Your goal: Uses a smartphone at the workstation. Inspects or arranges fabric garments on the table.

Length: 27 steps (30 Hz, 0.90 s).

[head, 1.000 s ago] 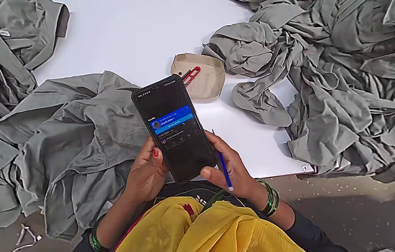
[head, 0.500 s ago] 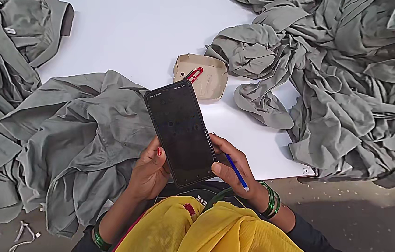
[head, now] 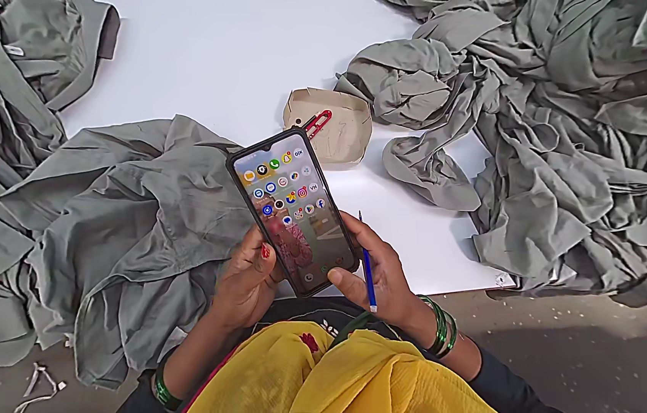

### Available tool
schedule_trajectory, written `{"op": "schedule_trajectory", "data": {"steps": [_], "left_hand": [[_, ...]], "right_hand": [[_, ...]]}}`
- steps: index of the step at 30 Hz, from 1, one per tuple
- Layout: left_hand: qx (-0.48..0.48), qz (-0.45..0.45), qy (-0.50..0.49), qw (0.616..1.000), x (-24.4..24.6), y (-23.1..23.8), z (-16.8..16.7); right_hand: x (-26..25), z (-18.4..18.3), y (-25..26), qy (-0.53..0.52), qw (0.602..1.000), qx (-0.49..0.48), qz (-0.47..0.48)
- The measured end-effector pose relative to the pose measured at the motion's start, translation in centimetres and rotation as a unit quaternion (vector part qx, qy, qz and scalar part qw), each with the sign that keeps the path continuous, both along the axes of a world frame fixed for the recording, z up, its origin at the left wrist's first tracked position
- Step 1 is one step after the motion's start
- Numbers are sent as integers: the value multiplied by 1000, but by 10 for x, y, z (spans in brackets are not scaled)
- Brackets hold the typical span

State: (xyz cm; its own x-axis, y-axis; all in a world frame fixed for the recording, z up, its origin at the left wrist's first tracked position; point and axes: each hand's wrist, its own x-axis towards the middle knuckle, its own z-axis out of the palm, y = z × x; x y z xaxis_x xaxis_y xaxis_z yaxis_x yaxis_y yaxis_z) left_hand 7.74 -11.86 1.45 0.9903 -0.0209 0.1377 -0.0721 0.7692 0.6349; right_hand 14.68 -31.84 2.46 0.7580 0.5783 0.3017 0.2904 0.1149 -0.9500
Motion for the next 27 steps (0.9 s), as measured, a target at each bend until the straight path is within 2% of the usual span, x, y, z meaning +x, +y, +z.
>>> {"op": "schedule_trajectory", "data": {"steps": [8, 14, 17, 22, 27], "left_hand": [[12, 7, -1, 1000, 0, -2, 1], [45, 18, -7, 999, 0, -7, 0], [29, 17, -3, 999, -1, -6, -1], [-71, -14, 17, 997, -5, -3, -3], [-129, -46, 25, 990, -6, -1, -6]], "right_hand": [[0, -1, 2, -20, 999, -23, -9], [-3, -4, 6, -54, 988, -128, -72], [-2, -4, 4, -57, 991, -105, -55], [3, 0, -3, -48, 997, -19, -50], [6, -1, -6, -51, 997, -4, -56]]}}
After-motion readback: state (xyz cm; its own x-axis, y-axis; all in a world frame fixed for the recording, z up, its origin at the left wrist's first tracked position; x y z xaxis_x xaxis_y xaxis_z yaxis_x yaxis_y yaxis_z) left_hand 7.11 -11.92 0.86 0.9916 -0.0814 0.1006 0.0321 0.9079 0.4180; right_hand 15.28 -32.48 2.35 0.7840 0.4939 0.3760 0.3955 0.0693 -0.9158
